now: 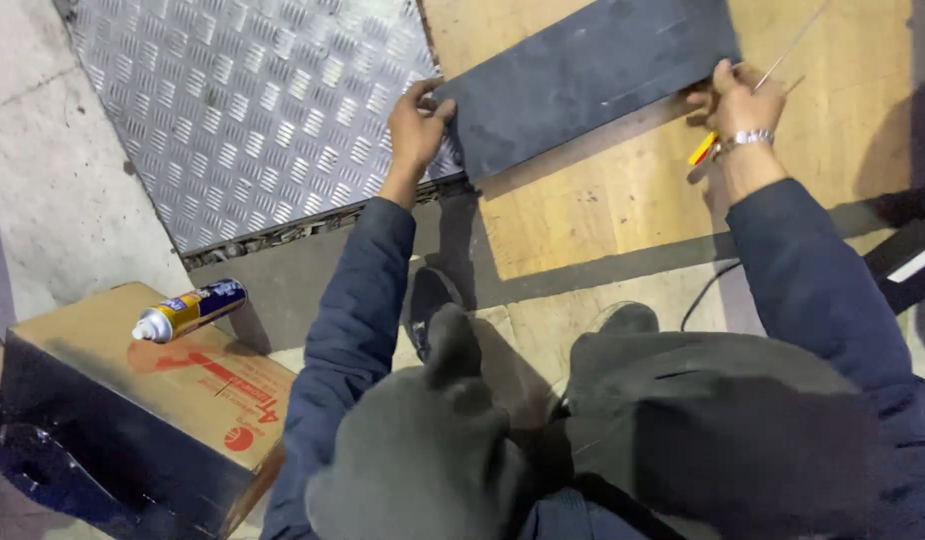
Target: Repairing and adjusting motorcycle components using a screwdriver and wrench.
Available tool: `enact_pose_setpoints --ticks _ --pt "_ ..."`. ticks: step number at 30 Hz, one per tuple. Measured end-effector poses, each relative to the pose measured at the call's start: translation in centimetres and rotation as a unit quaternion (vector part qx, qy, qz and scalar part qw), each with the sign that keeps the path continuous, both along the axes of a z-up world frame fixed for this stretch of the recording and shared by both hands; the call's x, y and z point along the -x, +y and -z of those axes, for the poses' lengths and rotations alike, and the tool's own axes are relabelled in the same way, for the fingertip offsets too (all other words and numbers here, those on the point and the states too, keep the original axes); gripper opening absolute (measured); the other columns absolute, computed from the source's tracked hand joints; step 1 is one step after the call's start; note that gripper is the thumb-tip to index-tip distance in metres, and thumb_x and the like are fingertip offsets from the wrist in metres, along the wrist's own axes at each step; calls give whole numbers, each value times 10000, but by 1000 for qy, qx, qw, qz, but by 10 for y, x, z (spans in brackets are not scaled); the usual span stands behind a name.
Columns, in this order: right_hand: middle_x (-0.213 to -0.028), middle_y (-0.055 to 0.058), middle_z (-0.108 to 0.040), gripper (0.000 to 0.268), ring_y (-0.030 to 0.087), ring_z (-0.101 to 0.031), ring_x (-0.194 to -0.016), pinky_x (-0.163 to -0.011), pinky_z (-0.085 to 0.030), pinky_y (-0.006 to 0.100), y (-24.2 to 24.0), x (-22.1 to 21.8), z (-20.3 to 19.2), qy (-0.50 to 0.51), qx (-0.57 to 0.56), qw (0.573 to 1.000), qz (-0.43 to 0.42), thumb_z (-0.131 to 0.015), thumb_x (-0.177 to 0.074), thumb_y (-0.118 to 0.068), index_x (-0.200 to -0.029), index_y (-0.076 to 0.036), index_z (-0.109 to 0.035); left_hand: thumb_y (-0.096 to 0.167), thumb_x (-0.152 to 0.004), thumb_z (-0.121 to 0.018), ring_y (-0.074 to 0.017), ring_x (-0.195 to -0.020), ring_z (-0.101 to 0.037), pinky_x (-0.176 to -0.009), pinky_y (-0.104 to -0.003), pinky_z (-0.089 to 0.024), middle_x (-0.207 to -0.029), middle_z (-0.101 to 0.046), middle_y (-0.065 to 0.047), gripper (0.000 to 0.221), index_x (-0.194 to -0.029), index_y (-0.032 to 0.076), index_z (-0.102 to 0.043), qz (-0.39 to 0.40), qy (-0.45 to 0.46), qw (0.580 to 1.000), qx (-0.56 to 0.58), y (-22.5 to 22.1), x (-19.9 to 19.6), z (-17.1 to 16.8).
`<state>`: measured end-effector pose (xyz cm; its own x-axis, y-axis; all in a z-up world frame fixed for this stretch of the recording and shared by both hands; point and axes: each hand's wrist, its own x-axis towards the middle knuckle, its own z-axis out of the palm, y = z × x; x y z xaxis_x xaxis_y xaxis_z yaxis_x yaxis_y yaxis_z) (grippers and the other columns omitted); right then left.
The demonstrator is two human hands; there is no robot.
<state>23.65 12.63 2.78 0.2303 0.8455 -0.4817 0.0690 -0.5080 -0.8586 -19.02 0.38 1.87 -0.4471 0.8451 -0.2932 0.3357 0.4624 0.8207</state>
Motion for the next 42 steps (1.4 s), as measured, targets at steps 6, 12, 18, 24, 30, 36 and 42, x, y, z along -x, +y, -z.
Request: enact_pose_setpoints --ticks 6,12,18,24,30,36,42 --pt "-976 68 -783 275 98 -720 -635 -438 -479 166 -103 121 -40 74 178 970 -151 -610 -1042 -298 -1126 -40 -656 26 -920 -654 -164 -529 -578 -439 -281 -470 -754 -633 -150 327 -1207 -59 -522 -129 -368 921 -5 4 16 2" --pt "-1087 156 -708 450 212 -696 -849 -591 -440 291 -98 144 -132 -137 215 887 -384 -482 -1130 -436 -1287 -39 -625 136 -937 -642 -253 -808 -756 -686 -352 -683 -940 -702 -229 334 -1184 -89 -636 -184 -374 909 -20 -70 5 21" --pt "-1096 253 -741 460 399 -713 -942 -946 -422 539 -73 144 -179 -272 300 776 -484 -423 -1176 -365 -1277 -12 -700 79 -974 -635 -281 -1002 -730 -822 -346 -675 -1120 -681 -256 297 -1236 -61 -642 -204 -451 868 -23 -115 -14 16" --pt "-1003 208 -713 419 291 -699 -870 -841 -531 423 -150 231 -133 -221 283 820 -446 -456 -1145 -345 -1165 -26 -727 336 -953 -741 -337 -1023 -722 -828 -440 -630 -1133 -676 -275 538 -1309 -45 -606 48 -525 850 -21 -180 13 -12" --pt "-1089 173 -723 286 272 -702 -1053 -985 -530 403 -237 336 -22 -6 59 936 -348 -605 -1070 -260 -1125 11 -676 159 -947 -768 -247 -865 -736 -751 -335 -552 -883 -738 -134 353 -1253 63 -621 20 -324 946 -11 -223 58 -11" --pt "-995 245 -730 195 232 -751 -793 -638 -651 260 -242 324 18 136 99 980 -103 -597 -1049 -159 -1133 17 -597 226 -939 -734 -344 -848 -705 -727 -441 -553 -848 -694 -131 206 -1105 113 -689 194 38 978 -67 -198 102 -34" --pt "-1057 296 -725 273 306 -785 -857 -713 -685 349 -227 315 33 185 78 974 -104 -579 -1056 -191 -1205 37 -580 255 -964 -711 -155 -819 -687 -736 -261 -534 -826 -632 74 95 -1057 250 -728 128 93 981 -113 -159 66 -18"
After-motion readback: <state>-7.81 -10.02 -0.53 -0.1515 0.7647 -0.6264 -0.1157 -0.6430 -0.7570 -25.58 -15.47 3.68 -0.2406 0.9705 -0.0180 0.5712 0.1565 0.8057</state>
